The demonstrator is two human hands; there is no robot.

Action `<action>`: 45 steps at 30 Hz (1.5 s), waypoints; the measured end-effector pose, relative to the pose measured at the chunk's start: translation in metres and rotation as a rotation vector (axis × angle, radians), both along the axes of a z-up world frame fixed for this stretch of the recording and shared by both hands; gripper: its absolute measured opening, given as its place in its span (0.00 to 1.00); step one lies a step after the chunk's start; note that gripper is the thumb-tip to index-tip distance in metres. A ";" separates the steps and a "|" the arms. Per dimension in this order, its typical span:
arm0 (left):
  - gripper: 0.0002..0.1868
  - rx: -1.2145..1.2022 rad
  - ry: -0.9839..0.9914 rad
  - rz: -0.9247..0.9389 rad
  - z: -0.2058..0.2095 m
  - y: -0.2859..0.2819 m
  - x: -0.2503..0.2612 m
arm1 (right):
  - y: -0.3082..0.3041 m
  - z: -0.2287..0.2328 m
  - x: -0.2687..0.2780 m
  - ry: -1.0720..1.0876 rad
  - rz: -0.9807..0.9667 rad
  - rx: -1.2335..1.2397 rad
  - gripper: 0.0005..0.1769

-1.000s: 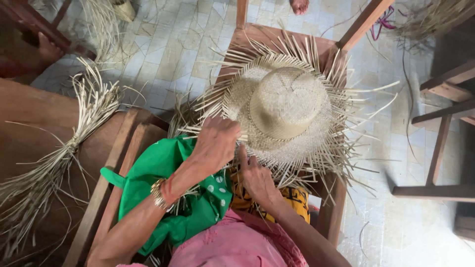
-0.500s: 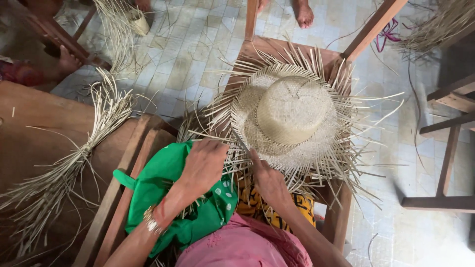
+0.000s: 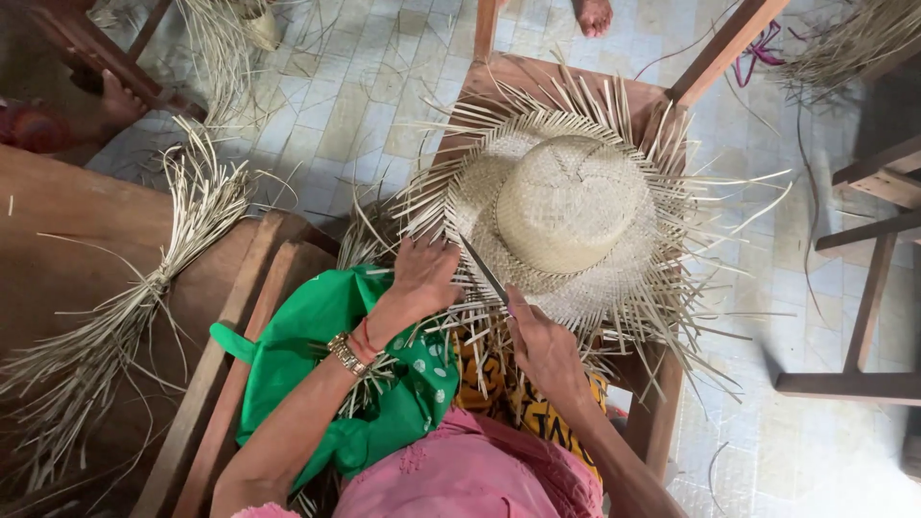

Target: Trimming the excess straw from the brim of a woven hat using a knife

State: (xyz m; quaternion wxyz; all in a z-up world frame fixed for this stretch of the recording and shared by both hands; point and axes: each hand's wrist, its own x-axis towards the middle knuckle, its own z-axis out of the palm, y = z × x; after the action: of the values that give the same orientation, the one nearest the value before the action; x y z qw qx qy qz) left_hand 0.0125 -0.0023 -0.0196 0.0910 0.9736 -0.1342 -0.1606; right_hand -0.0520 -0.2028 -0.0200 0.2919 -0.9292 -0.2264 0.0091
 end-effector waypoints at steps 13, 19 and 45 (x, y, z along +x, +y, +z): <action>0.28 -0.391 0.207 0.150 -0.059 0.021 0.024 | -0.001 0.017 -0.017 0.034 0.029 -0.087 0.26; 0.23 -0.418 0.275 0.177 -0.017 0.021 0.020 | 0.001 0.010 -0.018 -0.018 0.056 -0.168 0.26; 0.21 -0.373 0.217 0.224 -0.006 0.018 0.013 | 0.013 0.001 -0.022 -0.184 0.117 -0.470 0.33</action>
State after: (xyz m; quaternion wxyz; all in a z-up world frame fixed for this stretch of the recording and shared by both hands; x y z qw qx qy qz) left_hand 0.0251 0.0156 -0.0257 0.3006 0.9258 -0.0421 -0.2255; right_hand -0.0738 -0.1898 -0.0185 0.0451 -0.9538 -0.2970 -0.0060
